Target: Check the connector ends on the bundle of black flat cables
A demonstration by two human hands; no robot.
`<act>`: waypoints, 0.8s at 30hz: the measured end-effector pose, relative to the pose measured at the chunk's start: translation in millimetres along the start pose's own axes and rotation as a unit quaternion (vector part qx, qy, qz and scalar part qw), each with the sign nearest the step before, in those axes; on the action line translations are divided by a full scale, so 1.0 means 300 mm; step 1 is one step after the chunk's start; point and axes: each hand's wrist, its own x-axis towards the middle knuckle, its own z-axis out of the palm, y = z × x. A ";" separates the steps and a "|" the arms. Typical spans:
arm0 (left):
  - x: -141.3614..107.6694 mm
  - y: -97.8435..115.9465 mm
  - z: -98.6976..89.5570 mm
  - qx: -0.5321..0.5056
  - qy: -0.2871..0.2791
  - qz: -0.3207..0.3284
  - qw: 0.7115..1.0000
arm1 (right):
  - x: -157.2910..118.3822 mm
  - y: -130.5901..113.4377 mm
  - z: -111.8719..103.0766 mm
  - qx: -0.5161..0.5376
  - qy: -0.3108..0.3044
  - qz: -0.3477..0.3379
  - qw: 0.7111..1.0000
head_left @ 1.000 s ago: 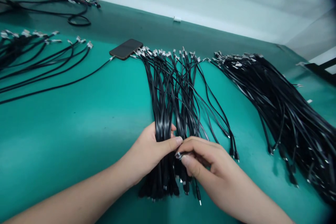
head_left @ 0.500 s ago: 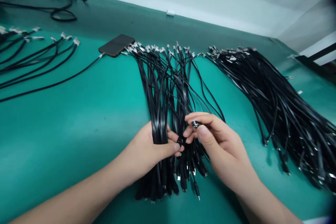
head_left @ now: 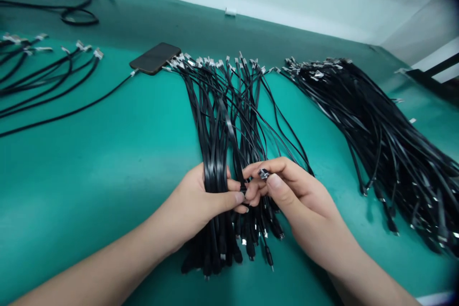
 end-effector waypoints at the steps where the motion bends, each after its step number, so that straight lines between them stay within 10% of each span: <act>1: -0.001 -0.004 -0.002 0.007 0.007 0.000 1.000 | -0.001 0.004 -0.001 -0.013 0.004 -0.006 1.000; 6: -0.001 -0.030 -0.016 0.092 0.093 0.012 0.991 | -0.013 0.009 -0.018 -0.191 0.055 -0.039 0.979; 11: -0.005 -0.032 -0.010 0.101 0.111 0.003 0.989 | -0.018 -0.027 -0.028 -0.344 -0.036 -0.025 0.938; 24: -0.006 -0.037 -0.008 0.101 0.108 -0.001 0.989 | -0.015 -0.018 -0.017 -0.339 -0.062 -0.003 0.939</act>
